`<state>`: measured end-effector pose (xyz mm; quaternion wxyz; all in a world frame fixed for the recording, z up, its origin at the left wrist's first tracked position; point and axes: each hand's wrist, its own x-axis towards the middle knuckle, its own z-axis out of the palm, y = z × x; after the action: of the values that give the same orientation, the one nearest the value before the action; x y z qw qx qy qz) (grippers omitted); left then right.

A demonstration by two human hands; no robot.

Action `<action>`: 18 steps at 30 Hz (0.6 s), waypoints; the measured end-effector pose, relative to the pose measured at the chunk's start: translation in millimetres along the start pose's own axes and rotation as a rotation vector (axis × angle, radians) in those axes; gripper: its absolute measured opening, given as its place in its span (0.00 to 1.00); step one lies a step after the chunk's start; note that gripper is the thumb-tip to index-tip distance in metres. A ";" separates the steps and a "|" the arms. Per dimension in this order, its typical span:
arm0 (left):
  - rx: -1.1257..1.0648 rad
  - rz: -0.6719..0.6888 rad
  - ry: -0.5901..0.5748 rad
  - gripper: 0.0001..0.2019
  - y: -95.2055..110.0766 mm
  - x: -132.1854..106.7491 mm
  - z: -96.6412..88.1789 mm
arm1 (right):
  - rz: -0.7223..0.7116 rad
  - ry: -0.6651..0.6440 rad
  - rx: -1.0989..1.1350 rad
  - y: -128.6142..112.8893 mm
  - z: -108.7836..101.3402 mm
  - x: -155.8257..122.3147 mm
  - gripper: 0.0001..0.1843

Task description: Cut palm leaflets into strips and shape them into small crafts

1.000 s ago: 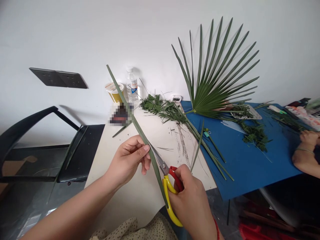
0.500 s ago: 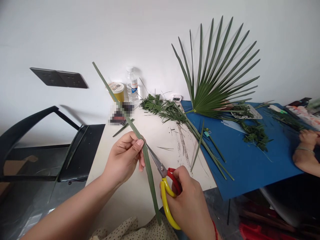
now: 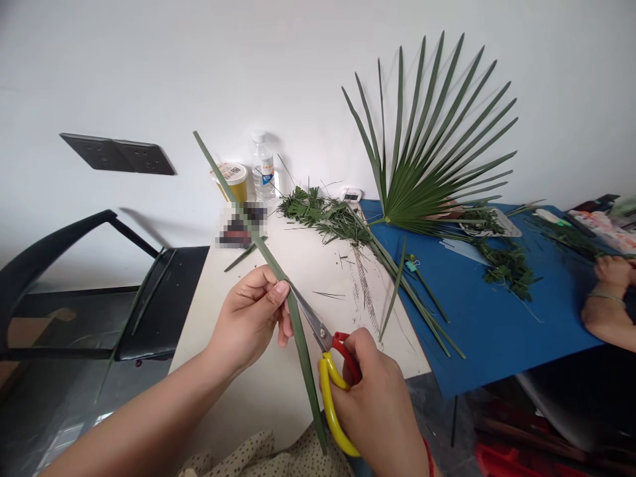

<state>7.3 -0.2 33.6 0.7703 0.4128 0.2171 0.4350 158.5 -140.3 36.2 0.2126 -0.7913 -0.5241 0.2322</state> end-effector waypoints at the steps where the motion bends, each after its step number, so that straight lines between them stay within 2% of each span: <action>1: 0.001 -0.003 -0.002 0.12 -0.1 0.1 -0.2 | 0.005 -0.004 -0.001 1.1 0.0 0.1 0.17; 11: 0.005 -0.033 -0.034 0.13 -3.4 -2.2 -2.0 | -0.039 0.019 -0.030 0.5 -3.1 0.9 0.17; 18: -0.005 -0.031 -0.045 0.12 -2.7 -1.9 -0.8 | -0.020 0.000 0.009 -1.7 -1.9 1.7 0.17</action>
<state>7.1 -2.2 30.9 0.7828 0.4169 0.2051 0.4140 159.0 -138.3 38.5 0.2184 -0.7850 -0.5310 0.2327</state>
